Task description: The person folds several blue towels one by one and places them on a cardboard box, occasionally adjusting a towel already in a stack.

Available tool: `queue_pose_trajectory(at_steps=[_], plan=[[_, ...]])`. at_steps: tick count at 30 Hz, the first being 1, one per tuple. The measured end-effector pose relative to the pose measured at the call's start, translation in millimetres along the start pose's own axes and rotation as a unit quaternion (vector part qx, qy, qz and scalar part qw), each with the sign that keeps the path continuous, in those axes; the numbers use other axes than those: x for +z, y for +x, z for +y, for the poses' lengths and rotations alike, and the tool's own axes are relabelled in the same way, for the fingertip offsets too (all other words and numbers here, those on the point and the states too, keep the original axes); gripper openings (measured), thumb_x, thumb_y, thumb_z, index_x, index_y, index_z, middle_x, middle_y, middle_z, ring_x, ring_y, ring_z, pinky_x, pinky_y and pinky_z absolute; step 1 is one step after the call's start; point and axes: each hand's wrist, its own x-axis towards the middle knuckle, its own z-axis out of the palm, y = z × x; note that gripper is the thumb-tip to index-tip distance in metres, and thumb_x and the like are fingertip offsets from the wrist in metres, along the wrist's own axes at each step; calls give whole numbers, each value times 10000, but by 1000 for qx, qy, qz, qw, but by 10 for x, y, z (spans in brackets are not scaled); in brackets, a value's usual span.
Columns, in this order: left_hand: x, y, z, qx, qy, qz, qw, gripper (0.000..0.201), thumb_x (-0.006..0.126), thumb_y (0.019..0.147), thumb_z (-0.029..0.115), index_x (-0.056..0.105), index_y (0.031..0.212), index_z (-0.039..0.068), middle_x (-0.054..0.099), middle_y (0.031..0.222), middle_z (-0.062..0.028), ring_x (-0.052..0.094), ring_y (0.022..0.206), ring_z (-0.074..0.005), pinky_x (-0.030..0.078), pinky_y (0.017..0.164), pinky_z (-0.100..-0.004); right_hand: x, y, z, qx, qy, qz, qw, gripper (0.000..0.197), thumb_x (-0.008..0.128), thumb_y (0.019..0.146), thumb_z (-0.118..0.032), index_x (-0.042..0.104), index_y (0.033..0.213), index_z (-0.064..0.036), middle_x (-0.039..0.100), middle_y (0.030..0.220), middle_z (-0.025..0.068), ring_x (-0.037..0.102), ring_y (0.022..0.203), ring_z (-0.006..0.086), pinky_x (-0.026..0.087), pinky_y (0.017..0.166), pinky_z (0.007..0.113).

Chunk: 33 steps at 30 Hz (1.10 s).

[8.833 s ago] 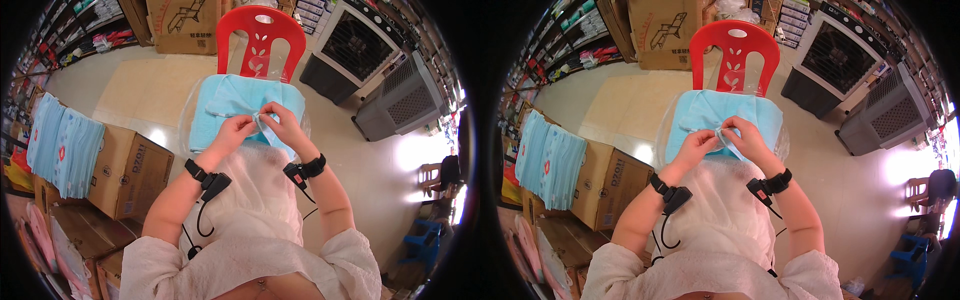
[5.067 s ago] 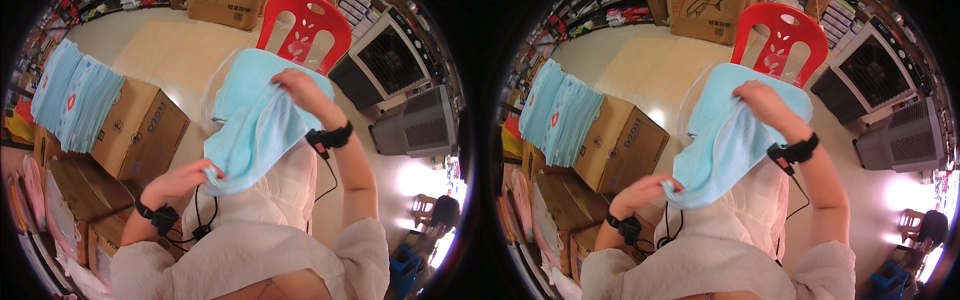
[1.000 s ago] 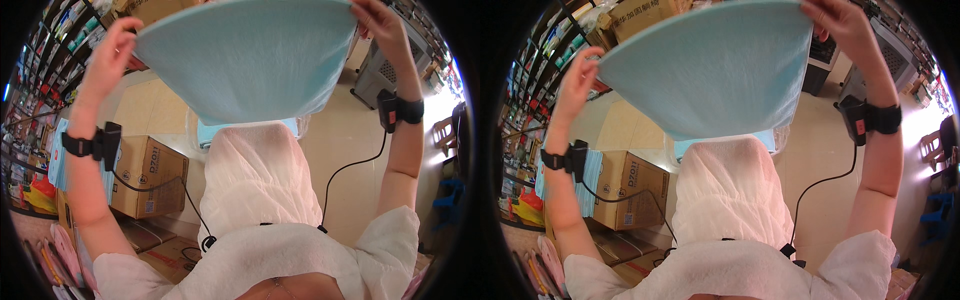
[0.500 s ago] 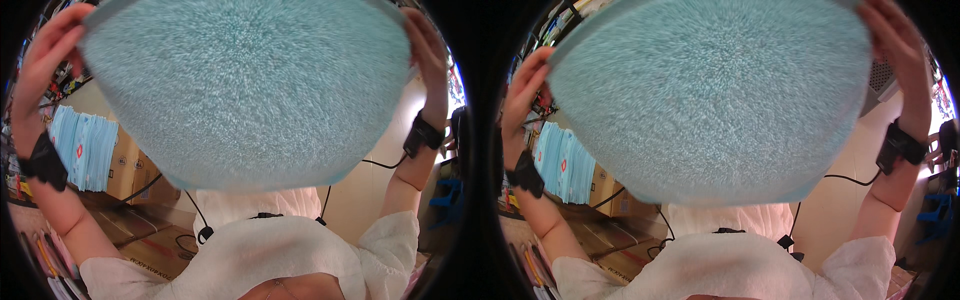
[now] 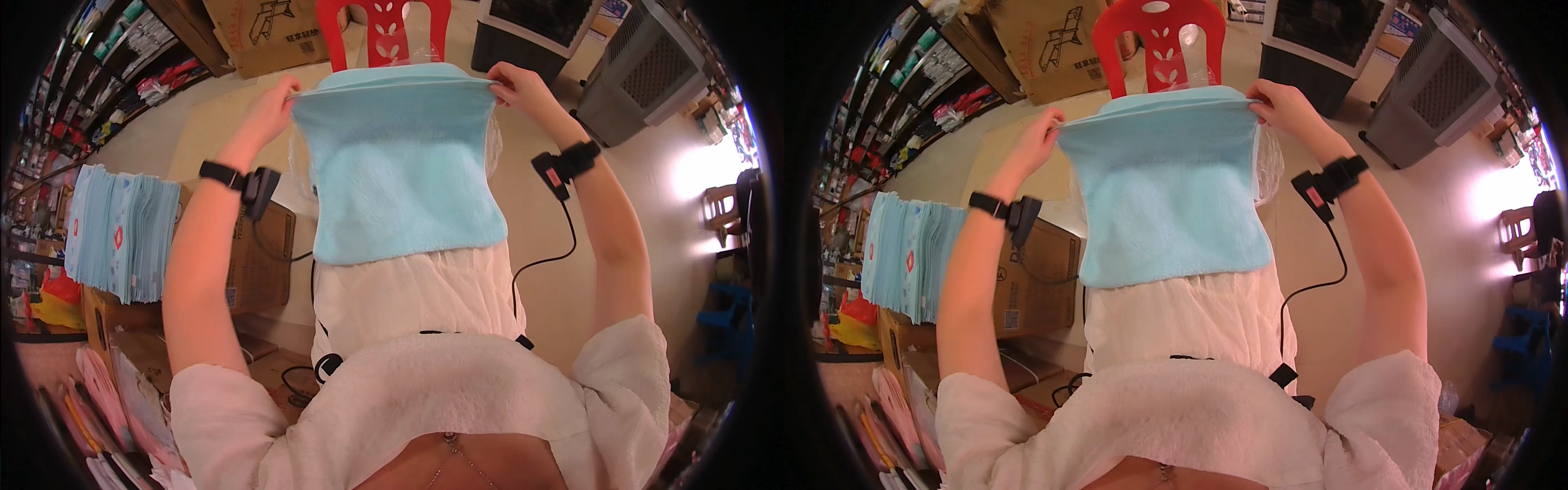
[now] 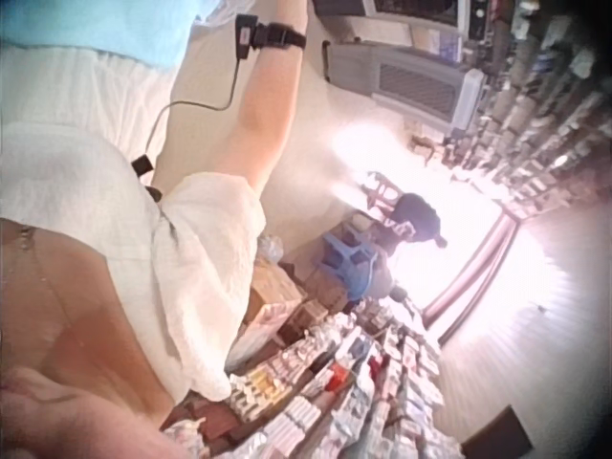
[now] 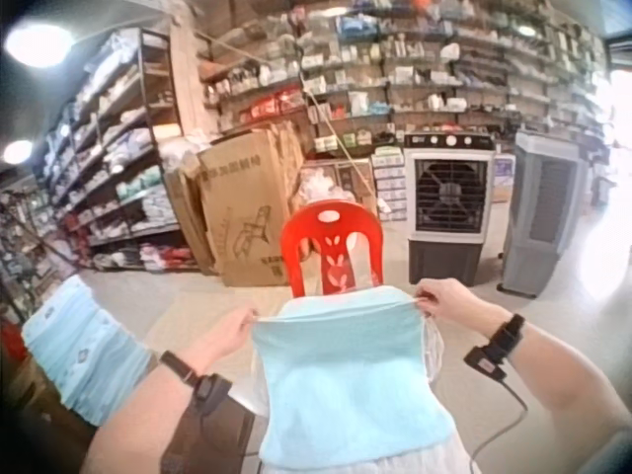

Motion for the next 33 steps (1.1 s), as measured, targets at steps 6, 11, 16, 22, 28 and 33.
queue_pose_trajectory(at_steps=[6, 11, 16, 22, 28, 33], plan=[[-115, -1047, 471, 184, 56, 58, 980, 58, 527, 792, 13, 554, 844, 13, 584, 887, -136, 568, 761, -319, 466, 635, -367, 37, -1086, -335, -57, -20, 15, 998, 178, 561, 724, 41, 529, 875, -48, 553, 747, 101, 564, 677, 226, 458, 613, 295], [119, -1821, 828, 196, 34, -24, 980, 117, 581, 696, -49, 583, 808, -15, 595, 906, -135, 590, 797, -290, 493, 643, -335, 395, -1765, -328, -101, -49, 3, 994, 200, 558, 694, 57, 546, 855, -62, 553, 816, 84, 560, 691, 274, 470, 593, 327], [206, -2014, 885, 168, 46, -1, 985, 105, 603, 687, -16, 588, 791, -18, 588, 927, -120, 592, 828, -269, 498, 654, -314, 503, -1930, -347, -96, -72, 2, 993, 194, 552, 692, 42, 549, 840, -83, 545, 834, 59, 558, 675, 252, 474, 567, 321], [256, -2061, 842, 157, 63, -4, 986, 147, 637, 683, 43, 600, 817, -6, 588, 966, -129, 581, 879, -287, 496, 706, -321, 491, -1990, -333, -222, -225, -15, 949, 151, 585, 689, -24, 551, 829, -67, 551, 871, 57, 572, 703, 206, 478, 567, 301], [379, -2060, 879, 154, 107, -19, 982, 236, 661, 665, 85, 589, 876, 7, 587, 999, -119, 548, 978, -286, 473, 752, -357, 694, -2096, -385, -205, -217, 23, 954, 152, 604, 689, -80, 553, 826, -38, 546, 907, 84, 576, 749, 216, 487, 612, 297], [435, -2003, 807, 162, 128, 18, 978, 202, 665, 638, 61, 579, 817, 25, 592, 981, -86, 576, 903, -247, 487, 698, -318, 671, -2033, -265, -214, -239, 32, 947, 157, 644, 679, -77, 561, 806, -36, 557, 907, 87, 571, 758, 228, 487, 641, 313]])
